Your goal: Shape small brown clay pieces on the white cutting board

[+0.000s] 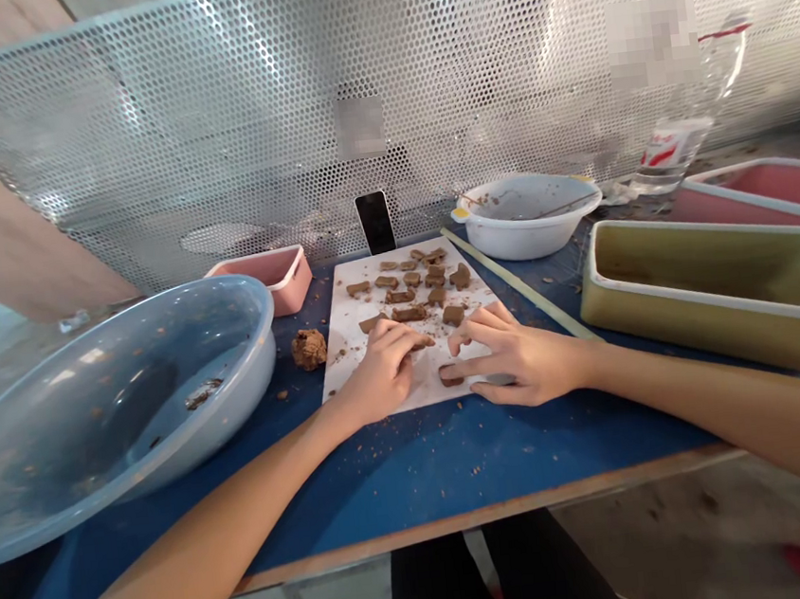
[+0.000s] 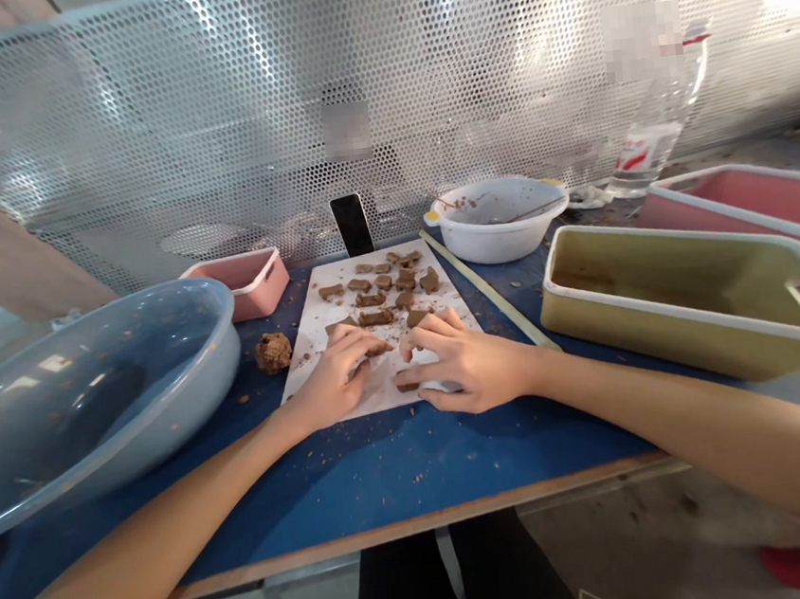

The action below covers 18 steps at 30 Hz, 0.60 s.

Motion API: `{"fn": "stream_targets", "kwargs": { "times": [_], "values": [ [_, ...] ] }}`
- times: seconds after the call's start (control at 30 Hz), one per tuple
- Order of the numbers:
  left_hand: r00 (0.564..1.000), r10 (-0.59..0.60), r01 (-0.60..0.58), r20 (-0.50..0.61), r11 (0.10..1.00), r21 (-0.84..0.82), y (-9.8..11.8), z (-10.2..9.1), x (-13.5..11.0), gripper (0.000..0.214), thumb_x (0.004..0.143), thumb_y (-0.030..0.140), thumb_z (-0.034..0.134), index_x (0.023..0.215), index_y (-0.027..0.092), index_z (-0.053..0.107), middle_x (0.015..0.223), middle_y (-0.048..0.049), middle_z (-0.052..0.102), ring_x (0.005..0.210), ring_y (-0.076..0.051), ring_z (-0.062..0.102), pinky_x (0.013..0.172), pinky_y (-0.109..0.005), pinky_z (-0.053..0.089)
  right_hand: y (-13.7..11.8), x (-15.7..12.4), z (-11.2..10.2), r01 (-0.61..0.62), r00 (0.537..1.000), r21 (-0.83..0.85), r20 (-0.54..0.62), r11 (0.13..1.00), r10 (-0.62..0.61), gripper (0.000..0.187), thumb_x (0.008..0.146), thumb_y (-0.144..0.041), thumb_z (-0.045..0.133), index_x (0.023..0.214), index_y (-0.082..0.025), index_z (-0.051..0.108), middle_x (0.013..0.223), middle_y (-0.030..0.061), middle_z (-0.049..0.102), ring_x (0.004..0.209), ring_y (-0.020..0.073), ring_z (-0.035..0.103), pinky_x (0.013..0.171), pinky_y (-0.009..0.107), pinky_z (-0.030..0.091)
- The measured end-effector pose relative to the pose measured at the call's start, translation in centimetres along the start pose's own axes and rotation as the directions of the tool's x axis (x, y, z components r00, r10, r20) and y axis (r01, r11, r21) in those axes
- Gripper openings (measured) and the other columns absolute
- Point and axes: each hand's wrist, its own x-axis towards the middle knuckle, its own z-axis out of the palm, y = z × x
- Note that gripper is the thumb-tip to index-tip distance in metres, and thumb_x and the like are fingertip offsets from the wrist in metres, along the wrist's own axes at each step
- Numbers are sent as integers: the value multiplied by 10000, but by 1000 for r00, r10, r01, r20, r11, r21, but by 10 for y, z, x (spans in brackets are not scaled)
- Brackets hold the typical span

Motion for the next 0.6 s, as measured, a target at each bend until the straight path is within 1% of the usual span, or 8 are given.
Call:
{"fn": "stream_targets", "kwargs": {
  "times": [0.23,0.37,0.6],
  "values": [
    [1000,16,-16,-8,1000,5,-1,0,0,459,931,-33,501,1258,222,696,1169,-92,710,1204,-293,546,1041,-498,534,0,0,-1,-5,1000,-22,8,1000,5,362,1085,-291,599,1426,-260,714,1310,126,590,1167,292,498,1018,455,350],
    [999,30,-30,-17,1000,7,-1,1,-1,453,928,-48,502,1249,210,690,1166,-94,711,1193,-290,548,1036,-487,536,1,-1,-1,19,1000,-48,23,999,-18,378,1080,-282,604,1444,-259,702,1305,128,588,1167,290,500,1013,454,345],
    [999,30,-30,-13,1000,8,-1,1,0,450,935,-42,498,1250,221,680,1173,-85,710,1197,-286,544,1039,-486,533,0,0,-2,38,999,-91,18,995,-36,401,1078,-275,593,1470,-243,671,1289,125,600,1149,282,522,1010,456,337]
  ]
}}
